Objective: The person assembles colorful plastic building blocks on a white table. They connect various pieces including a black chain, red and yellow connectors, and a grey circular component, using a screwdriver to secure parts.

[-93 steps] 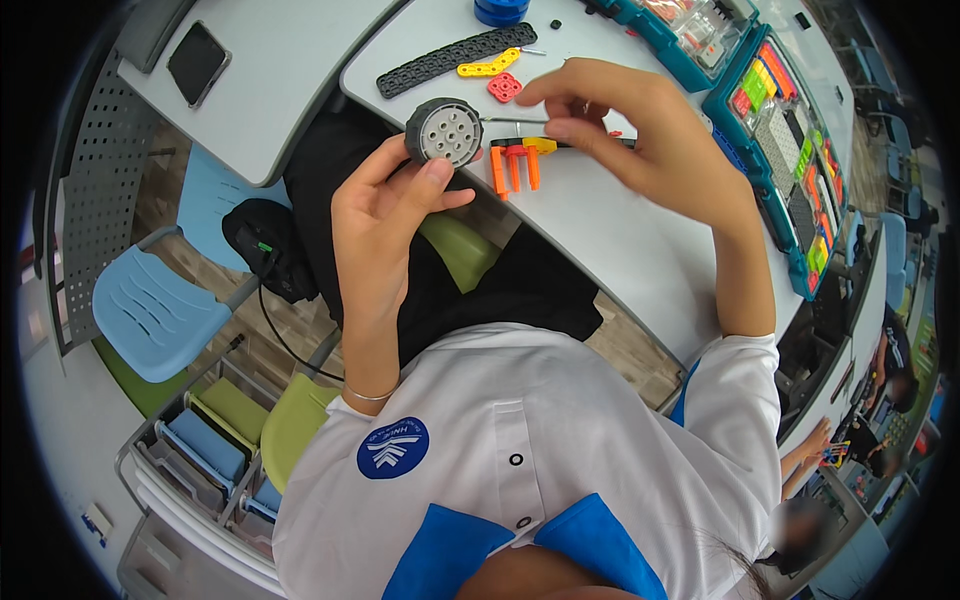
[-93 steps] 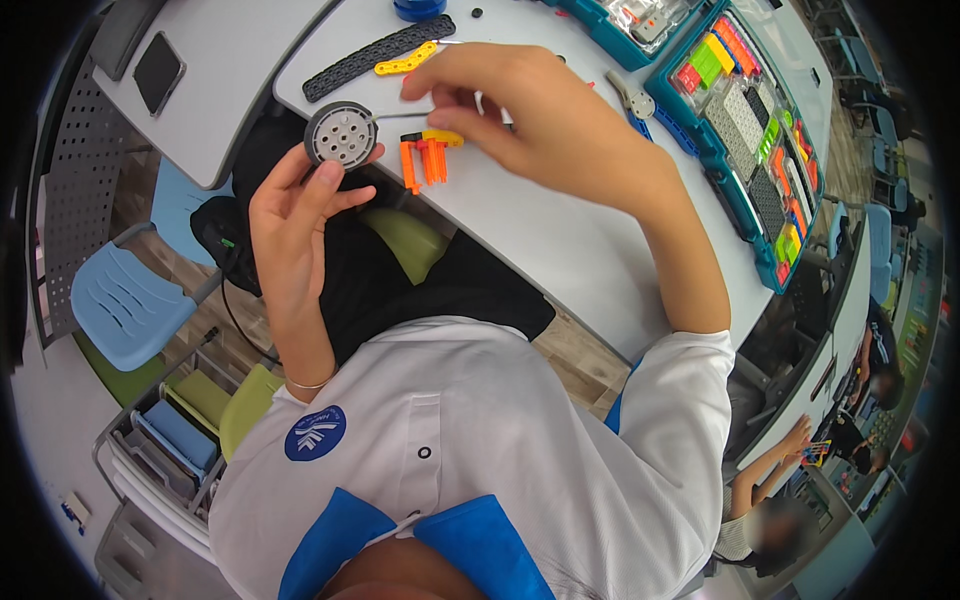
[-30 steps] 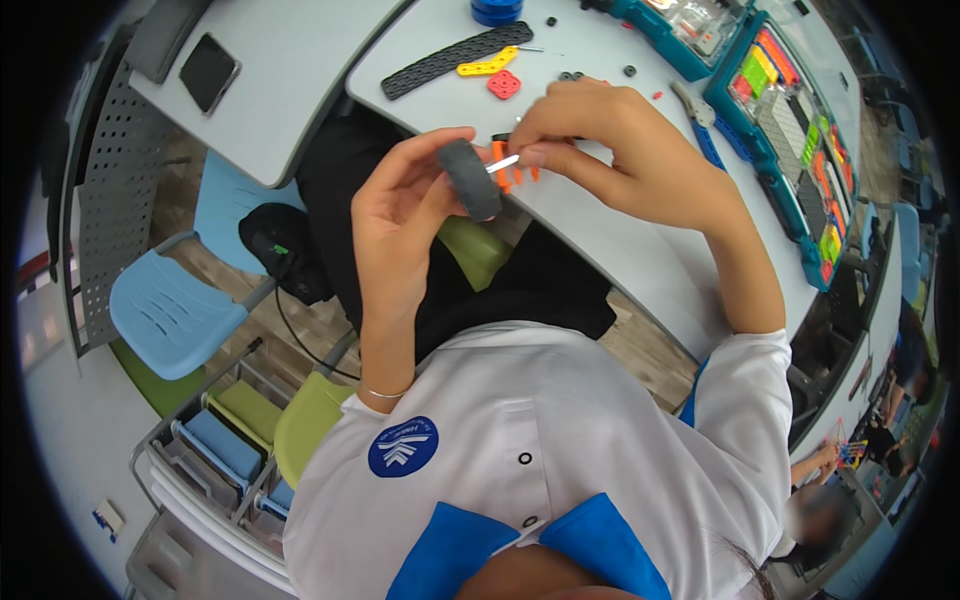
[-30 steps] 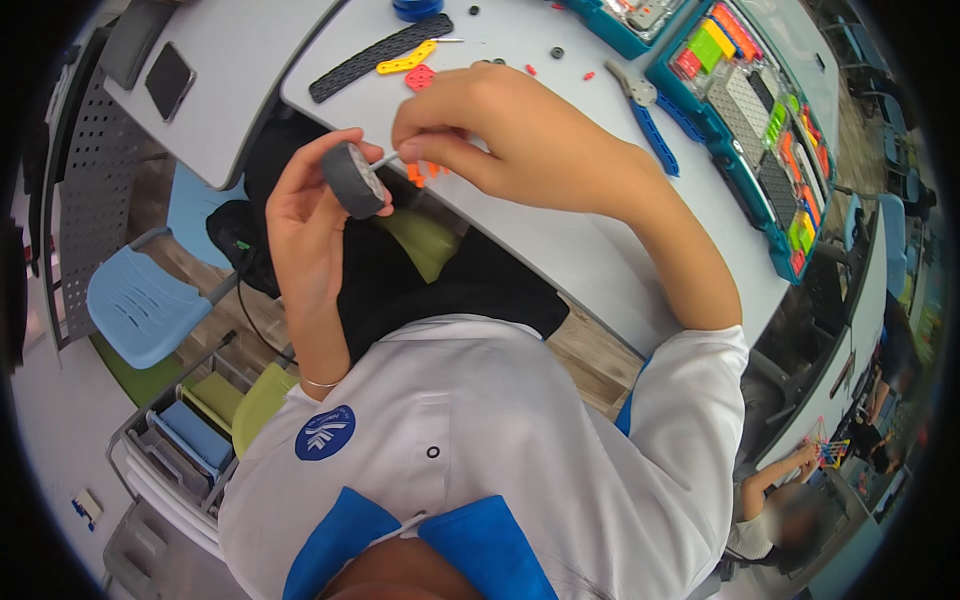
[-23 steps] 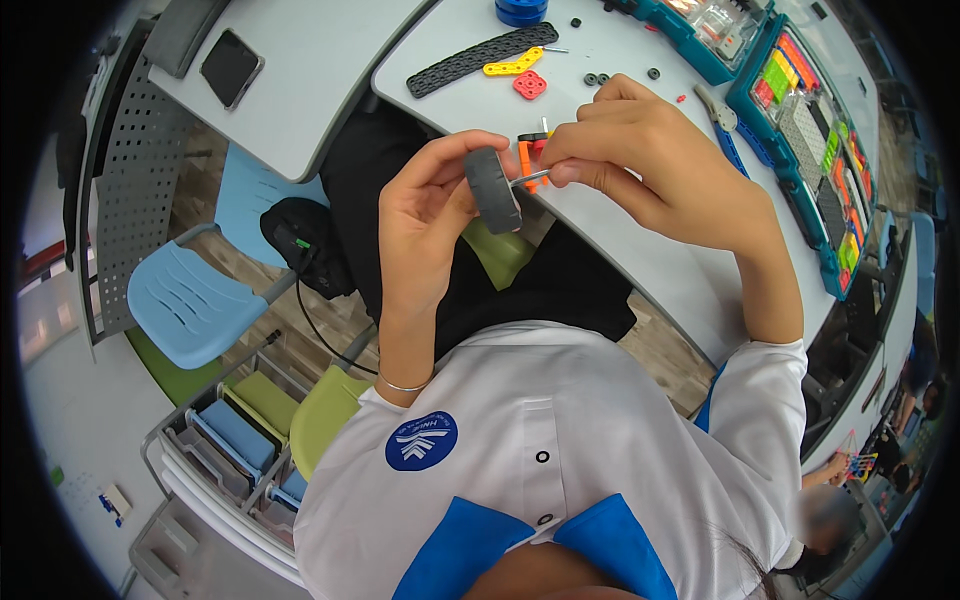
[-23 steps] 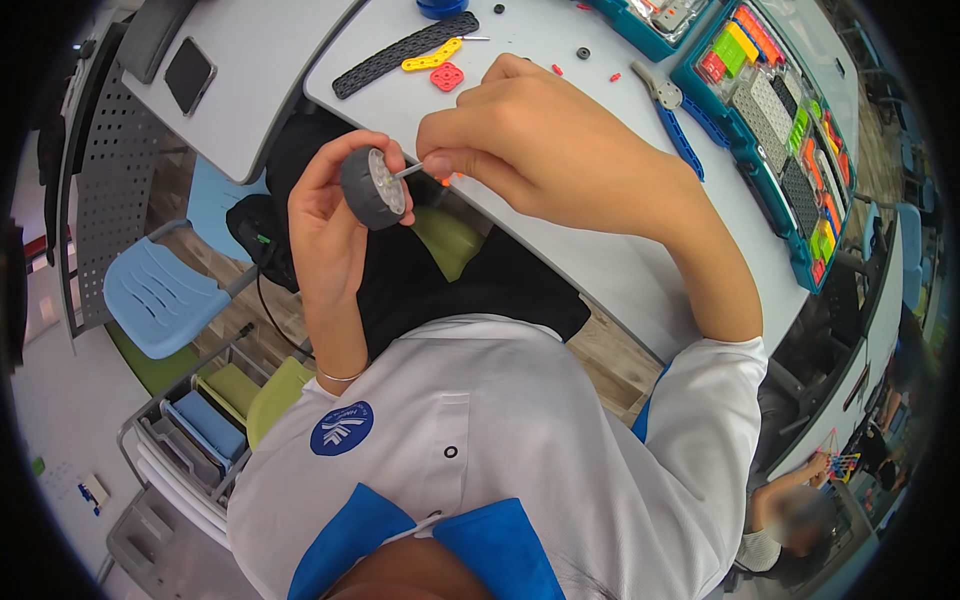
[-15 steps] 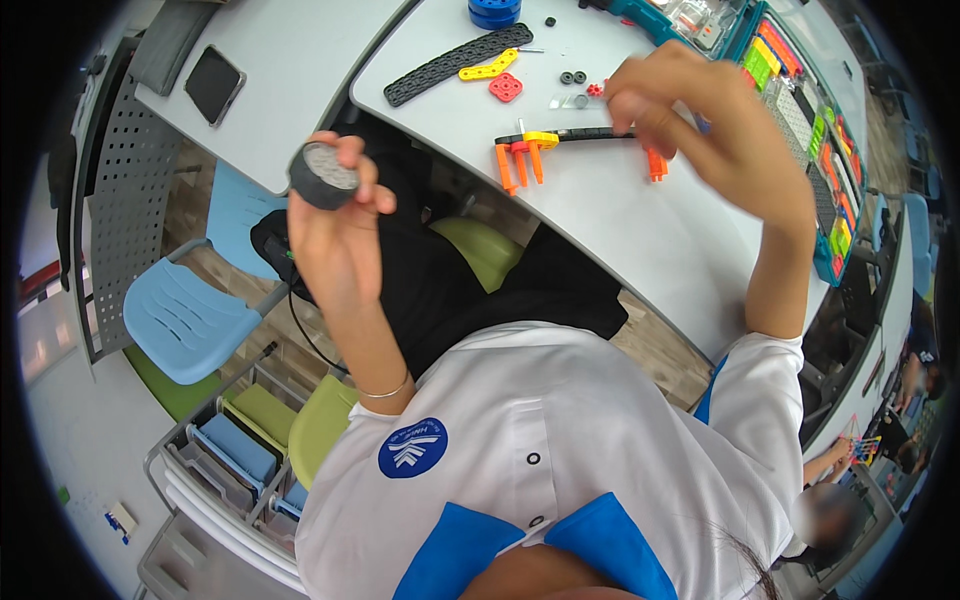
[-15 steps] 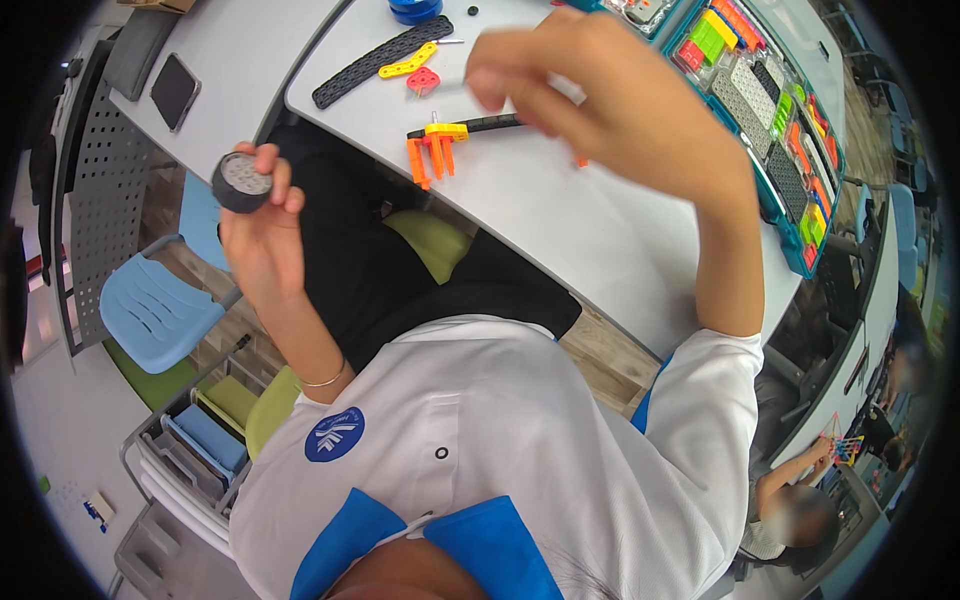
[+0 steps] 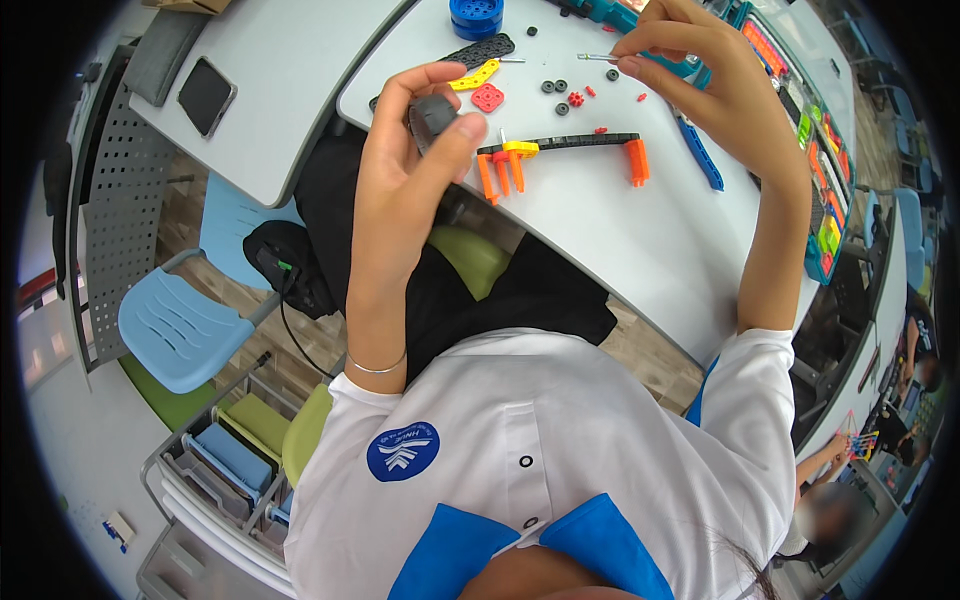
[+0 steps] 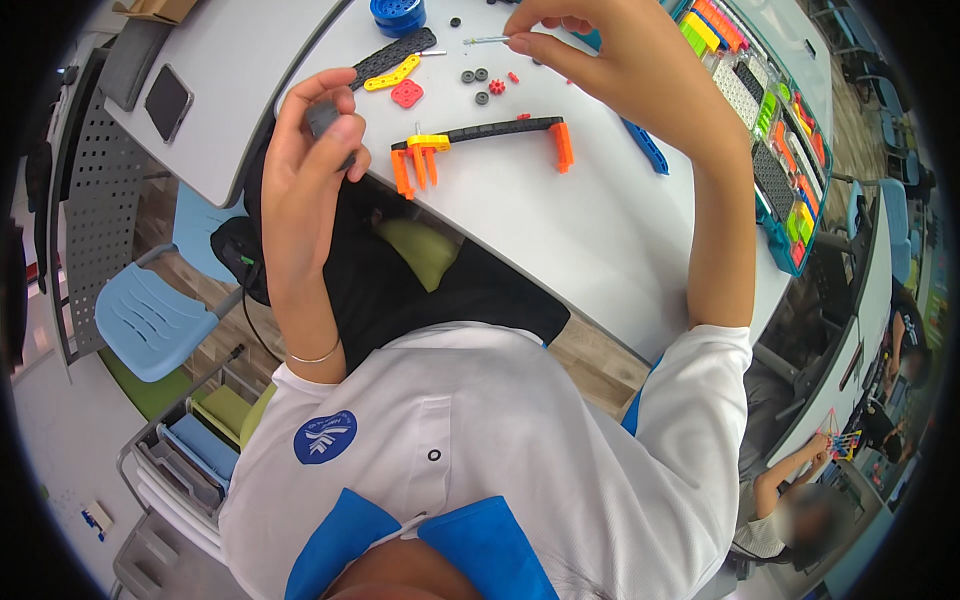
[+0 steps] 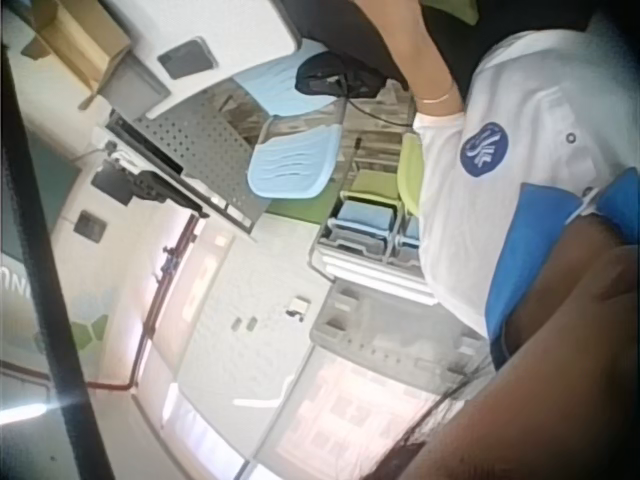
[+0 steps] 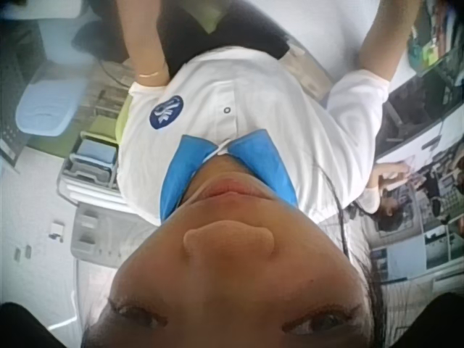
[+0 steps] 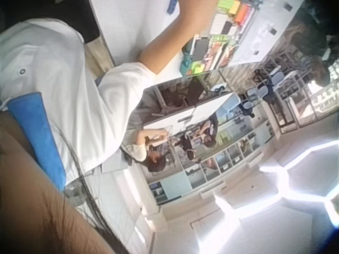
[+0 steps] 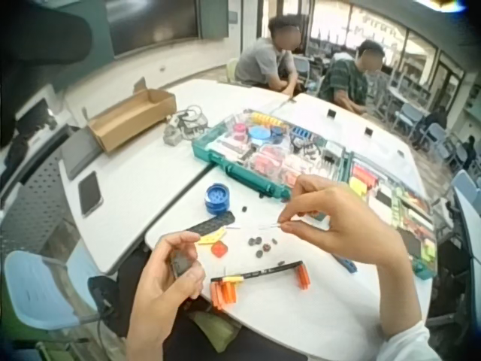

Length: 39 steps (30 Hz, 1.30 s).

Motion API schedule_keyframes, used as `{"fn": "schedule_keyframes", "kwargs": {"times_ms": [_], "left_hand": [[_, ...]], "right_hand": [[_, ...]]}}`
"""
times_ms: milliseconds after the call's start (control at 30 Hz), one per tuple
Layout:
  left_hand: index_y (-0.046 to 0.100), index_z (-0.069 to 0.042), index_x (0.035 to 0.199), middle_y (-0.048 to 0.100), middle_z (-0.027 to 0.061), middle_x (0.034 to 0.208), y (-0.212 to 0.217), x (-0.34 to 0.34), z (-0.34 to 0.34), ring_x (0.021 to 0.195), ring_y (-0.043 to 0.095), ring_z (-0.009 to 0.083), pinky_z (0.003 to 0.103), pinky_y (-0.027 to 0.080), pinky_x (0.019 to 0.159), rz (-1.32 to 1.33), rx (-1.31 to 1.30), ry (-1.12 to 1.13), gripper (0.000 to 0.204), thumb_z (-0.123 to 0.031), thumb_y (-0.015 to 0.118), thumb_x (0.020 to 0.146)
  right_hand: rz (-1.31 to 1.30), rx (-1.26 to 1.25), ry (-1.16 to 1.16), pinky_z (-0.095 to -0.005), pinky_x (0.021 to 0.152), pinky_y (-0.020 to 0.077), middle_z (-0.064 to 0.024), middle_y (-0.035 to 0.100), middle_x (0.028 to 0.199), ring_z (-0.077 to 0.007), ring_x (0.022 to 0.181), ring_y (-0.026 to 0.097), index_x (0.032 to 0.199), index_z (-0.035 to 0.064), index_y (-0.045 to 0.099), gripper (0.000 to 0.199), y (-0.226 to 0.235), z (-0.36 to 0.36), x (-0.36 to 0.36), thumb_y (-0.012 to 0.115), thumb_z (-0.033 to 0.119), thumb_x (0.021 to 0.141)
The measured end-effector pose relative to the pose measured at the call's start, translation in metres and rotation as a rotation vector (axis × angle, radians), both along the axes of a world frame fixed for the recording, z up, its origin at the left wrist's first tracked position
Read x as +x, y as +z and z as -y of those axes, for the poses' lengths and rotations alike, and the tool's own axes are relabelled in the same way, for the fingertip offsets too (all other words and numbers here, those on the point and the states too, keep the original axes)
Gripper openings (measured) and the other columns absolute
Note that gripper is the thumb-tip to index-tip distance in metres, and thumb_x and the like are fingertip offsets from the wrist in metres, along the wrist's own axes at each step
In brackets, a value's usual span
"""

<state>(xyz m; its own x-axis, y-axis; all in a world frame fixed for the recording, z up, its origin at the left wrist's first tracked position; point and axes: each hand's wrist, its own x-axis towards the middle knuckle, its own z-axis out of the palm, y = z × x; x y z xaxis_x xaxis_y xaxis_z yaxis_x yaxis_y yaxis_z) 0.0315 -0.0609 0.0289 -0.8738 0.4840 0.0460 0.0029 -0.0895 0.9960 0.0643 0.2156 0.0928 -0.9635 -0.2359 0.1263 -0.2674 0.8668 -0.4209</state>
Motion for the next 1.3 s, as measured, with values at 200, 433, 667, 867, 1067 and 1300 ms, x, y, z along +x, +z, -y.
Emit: {"fn": "schedule_keyframes", "kwargs": {"times_ms": [200,433,667,867,1067,1300], "left_hand": [[0.051,0.003,0.132,0.055,0.0104,0.113,-0.001,0.003,-0.014,0.085,0.054,0.0124,0.027,0.044,0.07,0.215,0.282,-0.064,0.043,-0.024,0.052,0.098],[0.063,0.0,0.106,0.059,0.0079,0.087,-0.02,-0.015,-0.007,0.074,0.055,0.0117,0.03,0.046,0.068,0.092,0.166,-0.167,0.027,-0.021,0.058,0.089],[0.077,-0.012,0.1,0.067,0.0049,0.085,-0.024,-0.056,-0.057,0.078,0.064,0.0225,0.033,0.05,0.075,-0.791,-0.644,-0.276,0.017,-0.018,0.075,0.084],[0.078,-0.011,0.094,0.07,0.0034,0.082,-0.032,-0.064,-0.074,0.079,0.066,0.0218,0.033,0.052,0.076,-0.892,-0.776,-0.353,0.019,-0.024,0.079,0.082],[0.077,-0.006,0.102,0.074,0.0045,0.092,-0.017,-0.065,-0.061,0.07,0.062,0.0113,0.026,0.048,0.065,-0.335,-0.155,-0.262,0.021,-0.02,0.077,0.087],[0.068,0.002,0.118,0.068,0.0053,0.092,-0.01,-0.049,-0.045,0.074,0.052,0.0055,0.021,0.038,0.063,0.008,0.107,-0.282,0.03,-0.017,0.068,0.095]], "right_hand": [[0.034,-0.144,0.131,-0.027,0.071,0.0488,-0.0054,0.07,0.095,-0.0118,0.079,0.062,0.101,0.0024,0.07,0.015,0.0,0.005,0.004,0.07,0.015,0.094],[0.274,-0.697,-0.11,-0.0252,0.075,0.0518,-0.0067,0.072,0.088,-0.0119,0.081,0.068,0.091,-0.0006,0.073,0.012,0.025,0.026,0.01,0.071,0.011,0.092],[0.052,-0.34,-0.01,-0.0253,0.075,0.0546,-0.0038,0.074,0.093,-0.0118,0.079,0.069,0.098,0.0052,0.075,0.014,-0.01,-0.001,0.004,0.074,0.017,0.091],[0.03,-0.275,0.001,-0.0245,0.074,0.0549,-0.0039,0.075,0.093,-0.0113,0.079,0.069,0.1,0.006,0.077,0.014,-0.009,-0.003,0.004,0.074,0.017,0.091],[-0.04,-0.395,-0.044,-0.025,0.074,0.0545,-0.0045,0.075,0.095,-0.0116,0.08,0.069,0.099,0.004,0.077,0.013,-0.011,0.004,0.004,0.075,0.013,0.09],[-0.096,-0.706,-0.006,-0.0238,0.066,0.0525,-0.0066,0.073,0.086,-0.0119,0.078,0.069,0.102,-0.0003,0.076,0.016,-0.015,0.021,0.001,0.075,0.008,0.089]]}}
